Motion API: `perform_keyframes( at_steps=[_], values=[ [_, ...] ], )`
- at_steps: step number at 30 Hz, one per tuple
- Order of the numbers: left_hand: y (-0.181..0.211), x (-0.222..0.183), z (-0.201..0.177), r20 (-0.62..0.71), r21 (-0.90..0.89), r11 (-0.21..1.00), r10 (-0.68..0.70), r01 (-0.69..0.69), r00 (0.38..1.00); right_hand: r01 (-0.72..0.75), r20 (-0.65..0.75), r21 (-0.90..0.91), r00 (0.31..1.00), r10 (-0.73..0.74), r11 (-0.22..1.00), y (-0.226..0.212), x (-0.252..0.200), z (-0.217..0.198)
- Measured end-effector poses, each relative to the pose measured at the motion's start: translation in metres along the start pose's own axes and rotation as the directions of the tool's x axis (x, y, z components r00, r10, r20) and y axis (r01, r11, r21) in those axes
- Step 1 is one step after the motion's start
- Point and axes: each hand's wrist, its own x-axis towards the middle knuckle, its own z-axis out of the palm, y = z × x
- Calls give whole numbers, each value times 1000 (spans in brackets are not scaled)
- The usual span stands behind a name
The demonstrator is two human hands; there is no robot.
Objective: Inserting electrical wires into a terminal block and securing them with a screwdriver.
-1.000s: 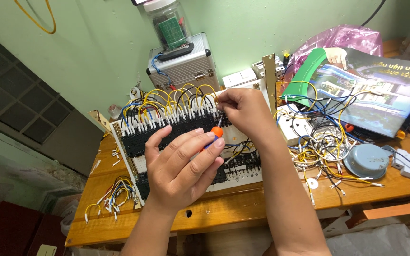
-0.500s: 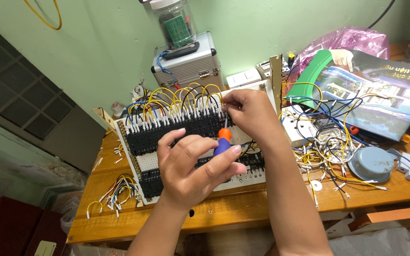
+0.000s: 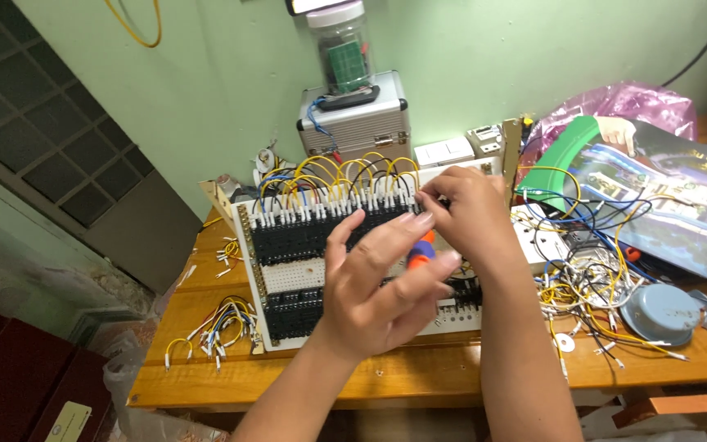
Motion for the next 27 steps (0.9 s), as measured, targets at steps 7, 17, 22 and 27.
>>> perform_keyframes(
  at_steps=[7,17,22,27],
  values=[
    [5,-9,-2,-44,-58,998,-4,1,999,-72,34,93,997,69,993,8,3,3],
    [10,-6,-6,68,164,986,-27,15,997,-207,118,101,974,195,973,-1,4,-1],
    [2,-16,-3,140,71,997,6,-16,990,-239,108,149,969,224,960,4,4,4],
    [2,-18,-2,29,61,997,-59,57,998,-213,106,105,974,202,971,1,3,2]
  ],
)
